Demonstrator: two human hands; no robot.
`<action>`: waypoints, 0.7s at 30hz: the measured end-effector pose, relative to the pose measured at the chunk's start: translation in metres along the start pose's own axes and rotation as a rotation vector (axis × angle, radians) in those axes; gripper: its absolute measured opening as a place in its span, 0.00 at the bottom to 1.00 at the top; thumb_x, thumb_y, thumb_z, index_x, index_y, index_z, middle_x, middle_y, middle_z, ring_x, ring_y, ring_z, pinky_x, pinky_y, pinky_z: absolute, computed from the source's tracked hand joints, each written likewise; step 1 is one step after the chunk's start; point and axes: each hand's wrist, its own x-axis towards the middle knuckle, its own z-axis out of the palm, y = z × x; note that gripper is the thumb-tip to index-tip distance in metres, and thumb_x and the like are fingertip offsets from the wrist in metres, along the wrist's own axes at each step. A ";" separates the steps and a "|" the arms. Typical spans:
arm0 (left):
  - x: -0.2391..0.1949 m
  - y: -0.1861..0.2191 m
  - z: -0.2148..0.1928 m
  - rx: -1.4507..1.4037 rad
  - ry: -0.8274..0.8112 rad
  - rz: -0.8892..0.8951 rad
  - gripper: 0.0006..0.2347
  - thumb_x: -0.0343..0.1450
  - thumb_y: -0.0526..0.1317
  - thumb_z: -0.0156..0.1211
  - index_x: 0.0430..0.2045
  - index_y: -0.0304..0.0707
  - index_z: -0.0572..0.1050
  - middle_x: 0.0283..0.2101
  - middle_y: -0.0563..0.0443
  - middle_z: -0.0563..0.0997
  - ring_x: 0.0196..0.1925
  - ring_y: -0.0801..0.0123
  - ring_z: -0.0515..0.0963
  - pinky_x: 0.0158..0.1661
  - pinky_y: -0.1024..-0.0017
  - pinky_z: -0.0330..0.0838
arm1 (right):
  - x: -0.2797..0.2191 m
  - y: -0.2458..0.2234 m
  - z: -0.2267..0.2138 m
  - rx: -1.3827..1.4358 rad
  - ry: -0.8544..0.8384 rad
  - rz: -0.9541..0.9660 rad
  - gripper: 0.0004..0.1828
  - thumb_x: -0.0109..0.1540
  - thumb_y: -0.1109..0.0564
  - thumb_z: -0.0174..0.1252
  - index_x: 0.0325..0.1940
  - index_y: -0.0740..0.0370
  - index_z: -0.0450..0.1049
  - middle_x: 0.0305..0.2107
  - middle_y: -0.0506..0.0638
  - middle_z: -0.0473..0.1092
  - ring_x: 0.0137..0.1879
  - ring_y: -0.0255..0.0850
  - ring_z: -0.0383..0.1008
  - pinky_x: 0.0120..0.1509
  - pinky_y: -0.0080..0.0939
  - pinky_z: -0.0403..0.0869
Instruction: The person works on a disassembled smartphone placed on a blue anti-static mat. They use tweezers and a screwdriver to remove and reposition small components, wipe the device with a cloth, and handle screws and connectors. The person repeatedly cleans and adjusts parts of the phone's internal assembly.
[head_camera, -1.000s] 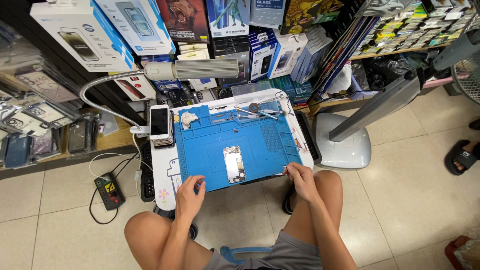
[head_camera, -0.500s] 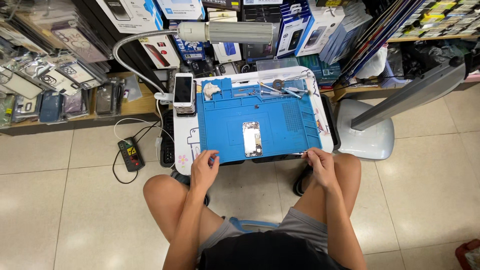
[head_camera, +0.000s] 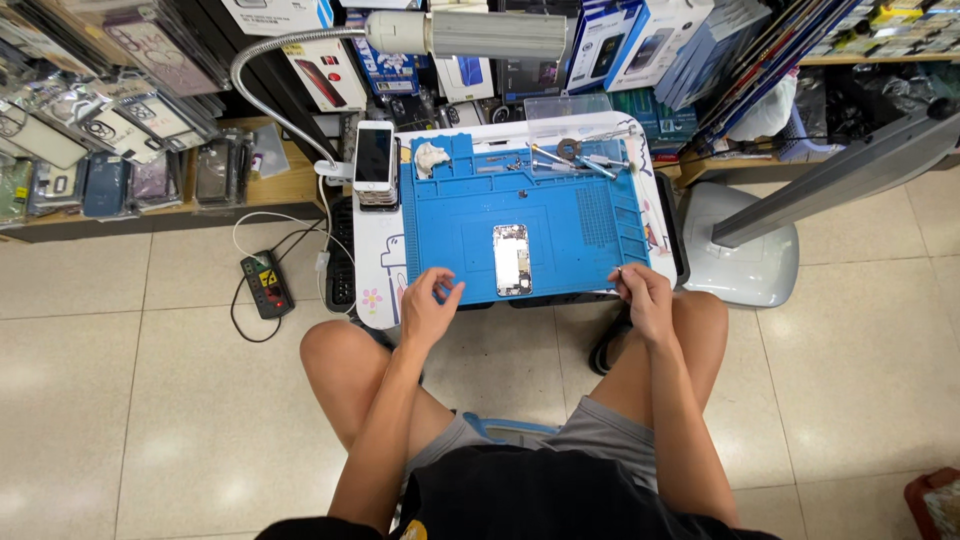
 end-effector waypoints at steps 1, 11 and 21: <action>0.003 -0.012 0.013 -0.009 0.020 0.055 0.06 0.69 0.39 0.70 0.34 0.41 0.79 0.28 0.49 0.82 0.29 0.60 0.82 0.33 0.63 0.76 | 0.005 -0.001 0.004 0.046 0.016 0.004 0.17 0.72 0.55 0.50 0.35 0.61 0.81 0.14 0.47 0.63 0.22 0.33 0.57 0.28 0.32 0.60; 0.006 0.000 0.036 0.000 -0.091 0.069 0.08 0.76 0.44 0.64 0.30 0.44 0.75 0.23 0.49 0.78 0.26 0.54 0.80 0.32 0.61 0.73 | 0.012 -0.020 0.017 0.173 -0.042 0.032 0.13 0.70 0.60 0.48 0.51 0.66 0.77 0.20 0.49 0.65 0.23 0.30 0.57 0.26 0.27 0.59; 0.016 0.007 0.029 0.003 -0.100 0.129 0.09 0.80 0.42 0.56 0.37 0.41 0.81 0.30 0.50 0.82 0.30 0.62 0.81 0.32 0.67 0.75 | 0.087 -0.061 -0.002 -0.032 -0.042 -0.091 0.15 0.76 0.59 0.51 0.64 0.68 0.74 0.36 0.61 0.72 0.35 0.42 0.74 0.30 0.37 0.77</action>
